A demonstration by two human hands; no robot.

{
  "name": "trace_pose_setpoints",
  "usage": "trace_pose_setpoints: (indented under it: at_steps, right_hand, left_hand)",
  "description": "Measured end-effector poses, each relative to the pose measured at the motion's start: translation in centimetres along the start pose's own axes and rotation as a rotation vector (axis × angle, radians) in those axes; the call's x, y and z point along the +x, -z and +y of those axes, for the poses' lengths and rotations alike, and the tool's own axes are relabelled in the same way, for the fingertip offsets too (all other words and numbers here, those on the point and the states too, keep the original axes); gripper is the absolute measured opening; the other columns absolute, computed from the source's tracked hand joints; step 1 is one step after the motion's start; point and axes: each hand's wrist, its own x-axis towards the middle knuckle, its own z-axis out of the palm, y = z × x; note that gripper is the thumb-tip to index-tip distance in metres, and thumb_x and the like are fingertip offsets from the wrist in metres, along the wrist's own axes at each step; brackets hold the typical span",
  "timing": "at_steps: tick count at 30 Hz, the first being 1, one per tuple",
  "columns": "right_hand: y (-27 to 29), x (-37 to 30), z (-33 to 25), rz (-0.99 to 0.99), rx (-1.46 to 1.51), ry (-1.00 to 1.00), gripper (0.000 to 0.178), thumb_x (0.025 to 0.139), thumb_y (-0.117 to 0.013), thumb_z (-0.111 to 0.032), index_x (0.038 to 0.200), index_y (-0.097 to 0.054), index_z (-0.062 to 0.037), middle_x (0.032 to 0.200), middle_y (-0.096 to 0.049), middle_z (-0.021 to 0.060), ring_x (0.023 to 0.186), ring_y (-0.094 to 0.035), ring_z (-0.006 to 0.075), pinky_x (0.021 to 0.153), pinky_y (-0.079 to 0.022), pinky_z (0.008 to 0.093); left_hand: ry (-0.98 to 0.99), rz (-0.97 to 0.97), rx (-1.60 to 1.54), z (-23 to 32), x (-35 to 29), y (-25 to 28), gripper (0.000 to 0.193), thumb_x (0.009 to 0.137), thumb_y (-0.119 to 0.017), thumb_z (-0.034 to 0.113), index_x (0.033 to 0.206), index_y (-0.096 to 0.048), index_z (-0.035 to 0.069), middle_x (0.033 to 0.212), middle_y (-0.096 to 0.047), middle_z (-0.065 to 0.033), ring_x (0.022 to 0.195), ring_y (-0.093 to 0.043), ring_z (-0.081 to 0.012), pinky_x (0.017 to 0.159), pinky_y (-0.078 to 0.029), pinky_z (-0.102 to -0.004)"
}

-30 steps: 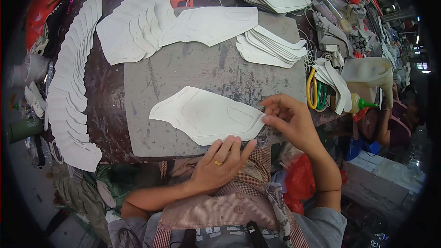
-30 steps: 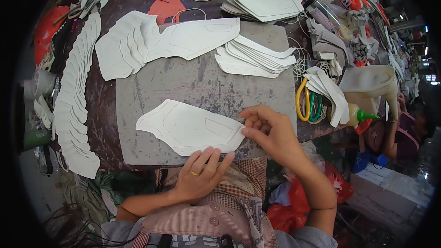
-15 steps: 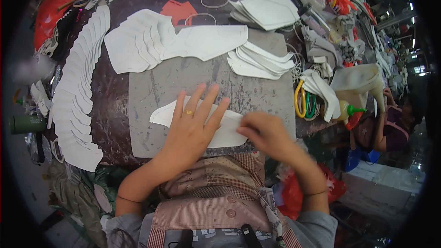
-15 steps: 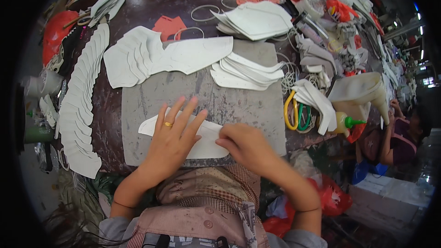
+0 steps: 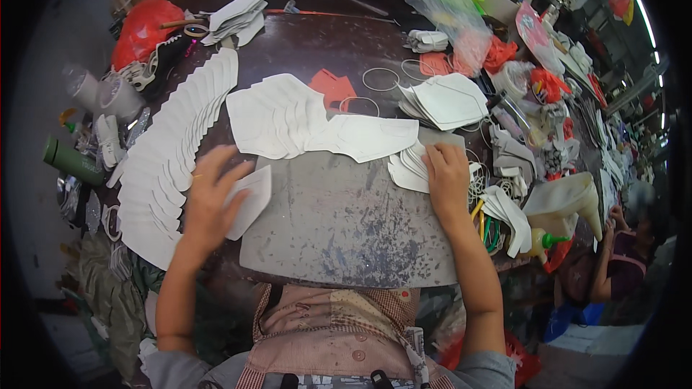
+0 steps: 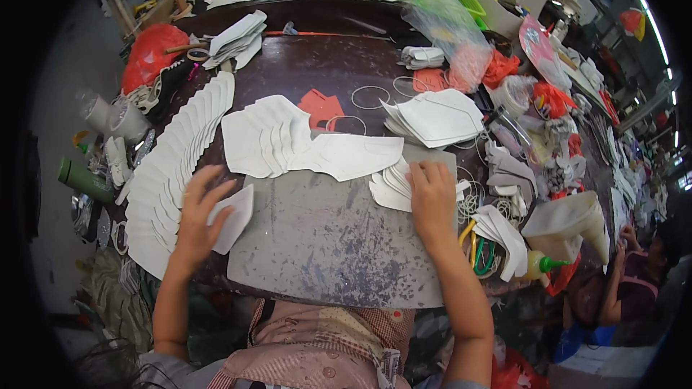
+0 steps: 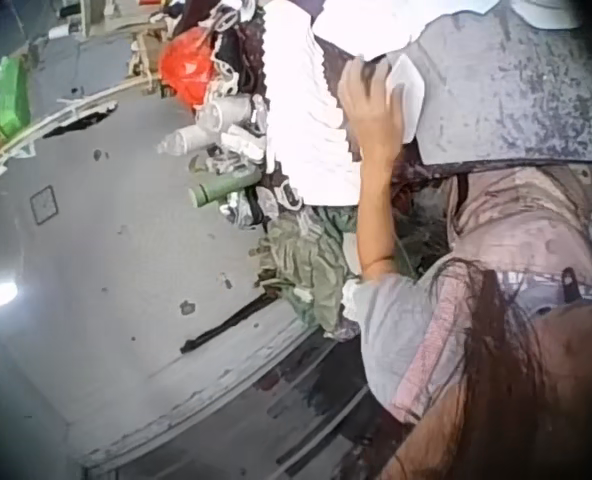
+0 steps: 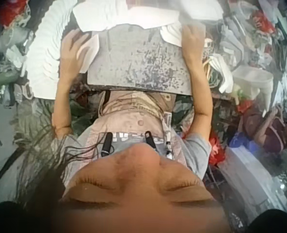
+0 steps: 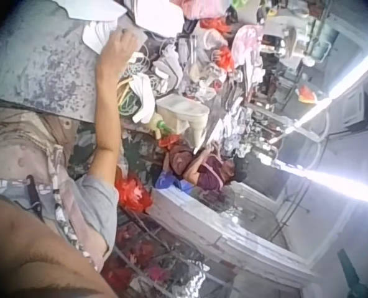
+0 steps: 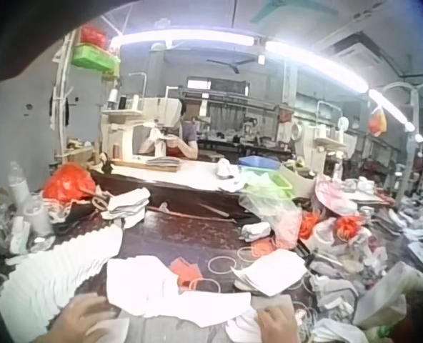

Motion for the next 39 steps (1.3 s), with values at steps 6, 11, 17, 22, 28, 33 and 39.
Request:
trace_pose_setpoints:
  at_steps: [6,11,17,22,28,33,39]
  right_hand:
    - [5.6,-0.1,-2.0,0.023,-0.106,-0.029,0.008,0.083,-0.067,-0.004,0.091,-0.066,-0.0042,0.086,-0.064,0.0102,0.084,-0.062,0.0279,0.078,-0.047,0.0392]
    - [11.0,-7.5,-4.8,-0.105,0.763,-0.728,0.01,0.092,-0.064,-0.001,0.102,-0.064,0.0019,0.082,-0.066,0.009,0.066,-0.062,0.0158,0.058,-0.048,0.0272]
    - [8.3,-11.8,-3.2,0.072,1.301,-1.08,0.011,0.096,-0.061,-0.005,0.103,-0.061,0.0034,0.083,-0.066,0.0092,0.065,-0.062,0.0129,0.055,-0.051,0.0258]
    - [9.1,-11.6,-2.7,-0.082,1.467,-0.938,0.012,0.097,-0.059,-0.006,0.103,-0.062,0.0034,0.094,-0.068,0.013,0.076,-0.066,0.0172,0.068,-0.055,0.0306]
    - [12.2,-5.9,-8.2,-0.612,1.022,-0.818,0.016,0.091,-0.072,-0.015,0.094,-0.072,0.0008,0.079,-0.071,0.0078,0.061,-0.063,0.0134,0.057,-0.05,0.0264]
    - [8.9,-4.7,-12.9,-0.92,0.984,-0.416,0.017,0.086,-0.077,-0.014,0.087,-0.073,0.0016,0.069,-0.068,0.0092,0.059,-0.062,0.0123,0.056,-0.047,0.0282]
    - [6.8,-5.1,-14.0,-0.958,0.922,-0.545,0.017,0.084,-0.077,-0.014,0.086,-0.074,0.0025,0.067,-0.067,0.0102,0.056,-0.056,0.0111,0.054,-0.045,0.0275]
  left_hand:
    - [-0.422,-0.149,-0.155,5.8,9.3,-10.9,0.047,0.087,-0.071,0.019,0.128,-0.054,0.004,0.135,-0.057,-0.0163,0.124,-0.055,-0.0356,0.097,-0.049,-0.0431]
    - [-0.649,-0.357,-0.039,4.6,12.8,-11.9,0.042,0.089,-0.065,0.019,0.124,-0.055,0.0,0.106,-0.068,-0.0147,0.087,-0.07,-0.0308,0.069,-0.056,-0.0384]
    - [-0.91,0.191,0.039,8.3,8.3,-5.4,0.024,0.082,-0.066,0.011,0.104,-0.069,0.0,0.096,-0.07,-0.0126,0.076,-0.071,-0.0204,0.058,-0.056,-0.0266]
    - [-0.762,-0.17,-0.071,9.9,-3.4,-4.2,0.03,0.08,-0.066,0.012,0.106,-0.069,-0.002,0.111,-0.066,-0.0169,0.108,-0.066,-0.0305,0.088,-0.058,-0.0375]
    - [-0.299,-0.112,-0.27,10.3,-8.5,-5.3,0.039,0.078,-0.079,0.018,0.115,-0.069,0.006,0.118,-0.064,-0.0143,0.118,-0.06,-0.0343,0.102,-0.048,-0.0488]
    - [-0.207,-0.037,-0.333,9.5,-11.0,-6.3,0.052,0.081,-0.079,0.015,0.125,-0.056,0.002,0.12,-0.067,-0.0136,0.123,-0.058,-0.0334,0.101,-0.048,-0.0486]
    - [-0.137,-0.047,-0.456,8.9,-11.6,-6.6,0.058,0.081,-0.078,0.008,0.128,-0.045,0.001,0.126,-0.066,-0.0162,0.12,-0.06,-0.0353,0.1,-0.049,-0.0485]
